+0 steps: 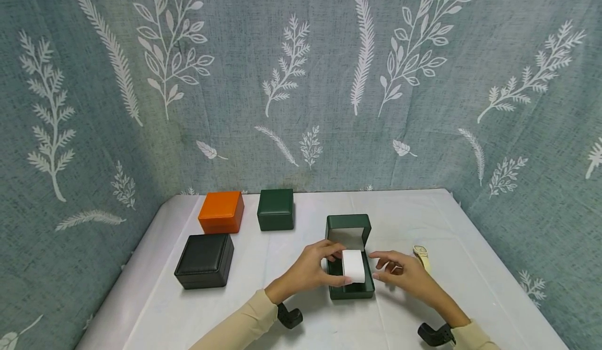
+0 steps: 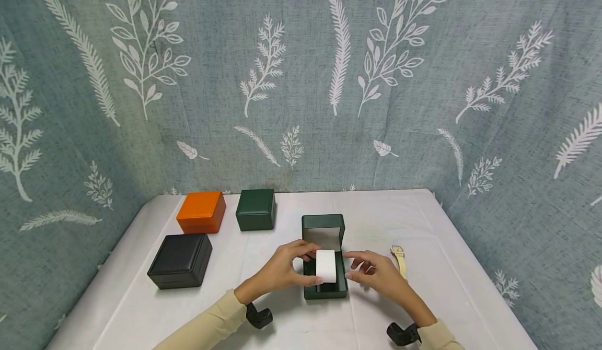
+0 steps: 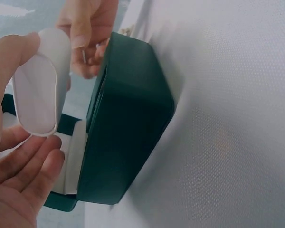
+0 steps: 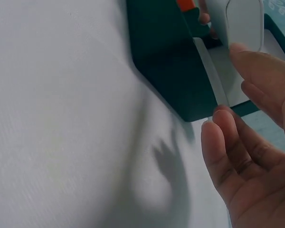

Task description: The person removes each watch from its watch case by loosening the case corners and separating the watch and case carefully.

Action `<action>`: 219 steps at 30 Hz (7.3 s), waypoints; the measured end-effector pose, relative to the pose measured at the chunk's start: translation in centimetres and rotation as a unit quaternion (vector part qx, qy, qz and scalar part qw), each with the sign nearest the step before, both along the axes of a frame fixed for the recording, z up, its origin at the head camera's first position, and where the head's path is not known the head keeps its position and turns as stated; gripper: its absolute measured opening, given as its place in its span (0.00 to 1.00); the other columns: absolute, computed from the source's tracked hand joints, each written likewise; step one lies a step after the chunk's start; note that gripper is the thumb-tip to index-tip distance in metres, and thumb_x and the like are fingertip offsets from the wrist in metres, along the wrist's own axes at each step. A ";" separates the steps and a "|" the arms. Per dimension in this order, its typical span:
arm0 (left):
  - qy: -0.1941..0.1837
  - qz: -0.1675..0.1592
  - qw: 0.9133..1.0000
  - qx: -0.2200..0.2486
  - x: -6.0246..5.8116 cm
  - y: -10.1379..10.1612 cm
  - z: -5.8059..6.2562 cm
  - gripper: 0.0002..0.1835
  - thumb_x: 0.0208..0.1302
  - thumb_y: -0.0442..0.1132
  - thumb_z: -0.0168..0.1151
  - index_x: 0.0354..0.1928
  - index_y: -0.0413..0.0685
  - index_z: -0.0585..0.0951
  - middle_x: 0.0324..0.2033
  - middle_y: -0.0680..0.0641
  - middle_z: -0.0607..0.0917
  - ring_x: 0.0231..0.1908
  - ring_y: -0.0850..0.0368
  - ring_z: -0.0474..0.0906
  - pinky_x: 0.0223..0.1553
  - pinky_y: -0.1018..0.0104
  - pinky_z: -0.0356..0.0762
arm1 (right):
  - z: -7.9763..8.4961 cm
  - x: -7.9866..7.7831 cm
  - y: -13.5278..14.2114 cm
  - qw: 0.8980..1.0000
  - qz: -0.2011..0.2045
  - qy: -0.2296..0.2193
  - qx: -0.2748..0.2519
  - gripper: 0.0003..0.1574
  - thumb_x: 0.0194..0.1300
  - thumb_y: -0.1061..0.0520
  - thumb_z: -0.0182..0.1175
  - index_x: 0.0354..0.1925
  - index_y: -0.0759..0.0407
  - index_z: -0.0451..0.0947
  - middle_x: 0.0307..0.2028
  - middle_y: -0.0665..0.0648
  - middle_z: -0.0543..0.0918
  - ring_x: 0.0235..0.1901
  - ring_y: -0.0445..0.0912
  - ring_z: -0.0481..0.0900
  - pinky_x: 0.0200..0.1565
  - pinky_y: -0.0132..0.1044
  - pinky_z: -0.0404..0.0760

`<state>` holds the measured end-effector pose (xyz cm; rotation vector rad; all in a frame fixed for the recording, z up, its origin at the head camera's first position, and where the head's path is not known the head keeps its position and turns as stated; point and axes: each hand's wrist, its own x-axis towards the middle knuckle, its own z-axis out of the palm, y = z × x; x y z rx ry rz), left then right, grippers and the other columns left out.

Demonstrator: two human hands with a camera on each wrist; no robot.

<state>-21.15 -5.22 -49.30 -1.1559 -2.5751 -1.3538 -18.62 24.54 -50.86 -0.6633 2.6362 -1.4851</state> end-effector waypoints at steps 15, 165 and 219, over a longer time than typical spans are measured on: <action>0.010 0.000 1.000 0.003 -0.1 0.0 -0.1 0.36 0.54 0.54 0.81 0.62 0.44 0.82 0.49 0.52 0.82 0.48 0.62 0.81 0.51 0.65 0.81 | -0.7 0.0 -0.6 0.999 0.010 -0.044 0.028 0.32 0.64 0.47 0.73 0.63 0.53 0.80 0.42 0.56 0.83 0.35 0.44 0.82 0.34 0.36 0.83; -0.059 0.027 0.994 -0.092 -2.9 -0.5 -0.4 0.61 0.42 0.59 0.86 0.74 0.36 0.67 0.64 0.40 0.72 0.54 0.50 0.79 0.55 0.63 0.80 | 0.3 0.0 0.1 0.999 0.003 0.046 0.003 0.44 0.59 0.51 0.78 0.65 0.74 0.74 0.53 0.60 0.82 0.44 0.46 0.82 0.44 0.37 0.86; -0.179 0.024 0.982 -0.050 -16.6 14.2 -0.1 0.59 0.45 0.44 0.87 0.76 0.34 0.63 0.63 0.42 0.75 0.54 0.53 0.81 0.54 0.64 0.80 | 0.2 -11.4 12.3 0.991 -0.091 -0.094 -0.018 0.45 0.69 0.53 0.70 0.76 0.64 0.64 0.71 0.67 0.68 0.68 0.65 0.67 0.65 0.58 0.72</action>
